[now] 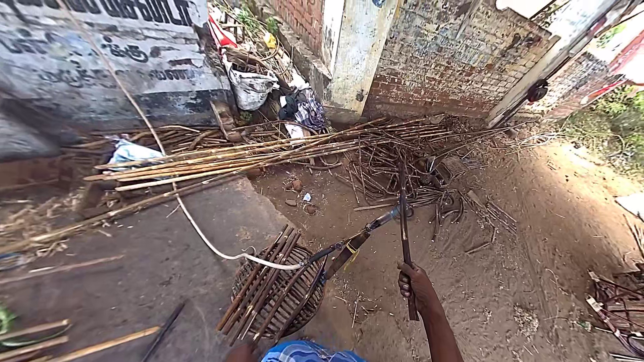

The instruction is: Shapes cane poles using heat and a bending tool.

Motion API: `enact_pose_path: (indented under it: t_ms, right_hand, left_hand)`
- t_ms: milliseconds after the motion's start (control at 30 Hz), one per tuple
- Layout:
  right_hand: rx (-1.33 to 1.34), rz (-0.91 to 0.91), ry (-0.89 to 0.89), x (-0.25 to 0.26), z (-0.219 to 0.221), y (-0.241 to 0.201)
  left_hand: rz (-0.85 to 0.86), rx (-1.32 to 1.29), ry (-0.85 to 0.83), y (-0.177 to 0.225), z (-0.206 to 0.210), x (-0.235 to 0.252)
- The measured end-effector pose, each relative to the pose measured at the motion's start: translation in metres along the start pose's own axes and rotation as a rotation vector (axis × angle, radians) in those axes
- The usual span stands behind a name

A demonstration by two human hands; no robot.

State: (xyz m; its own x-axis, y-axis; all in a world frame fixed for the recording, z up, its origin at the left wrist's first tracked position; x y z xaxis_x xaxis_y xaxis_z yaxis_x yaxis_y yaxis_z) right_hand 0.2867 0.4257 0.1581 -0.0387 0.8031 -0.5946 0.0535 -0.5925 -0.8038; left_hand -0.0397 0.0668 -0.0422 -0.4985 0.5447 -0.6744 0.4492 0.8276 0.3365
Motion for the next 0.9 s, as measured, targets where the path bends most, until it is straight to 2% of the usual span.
enact_pose_path:
  t_ms: [133,200,333,467,567,700,900]
  right_hand:
    - [0.030,-0.028,0.047,0.002,0.007,-0.011]
    - [0.043,-0.127,0.115,0.005,0.013,-0.019]
    - [-0.118,-0.381,0.254,-0.010,0.005,-0.014]
    - [-0.299,-0.499,0.412,-0.080,-0.036,0.035]
    - [-0.426,-0.503,0.520,-0.122,-0.051,0.060]
    - [-0.503,-0.539,0.566,-0.121,-0.043,0.059]
    - [-0.593,-0.465,0.561,-0.090,-0.001,0.016]
  left_hand:
    - [0.208,-0.017,0.244,0.137,-0.055,-0.001]
    - [0.311,-0.082,0.348,0.199,-0.082,-0.011]
    - [0.386,-0.102,0.489,0.272,-0.112,-0.018]
    - [0.453,-0.074,0.538,0.294,-0.119,-0.011]
    - [0.480,-0.044,0.560,0.300,-0.124,-0.012]
    - [0.502,-0.026,0.582,0.306,-0.128,-0.010]
    - [0.454,0.071,0.590,0.320,-0.136,-0.008]
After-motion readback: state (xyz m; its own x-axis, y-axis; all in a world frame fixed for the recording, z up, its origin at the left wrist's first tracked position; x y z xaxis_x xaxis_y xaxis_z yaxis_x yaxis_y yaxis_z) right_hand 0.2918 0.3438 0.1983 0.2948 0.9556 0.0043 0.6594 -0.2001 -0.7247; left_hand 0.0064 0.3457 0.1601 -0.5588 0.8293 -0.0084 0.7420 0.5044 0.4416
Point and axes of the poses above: each hand's wrist, its own x-axis towards the middle knuckle, its own z-axis out of the palm, y = z × x, the point moved 4 cm from there along x, towards the middle knuckle, and after that the axes turned 14 degrees about y, right-handed, at the moved point
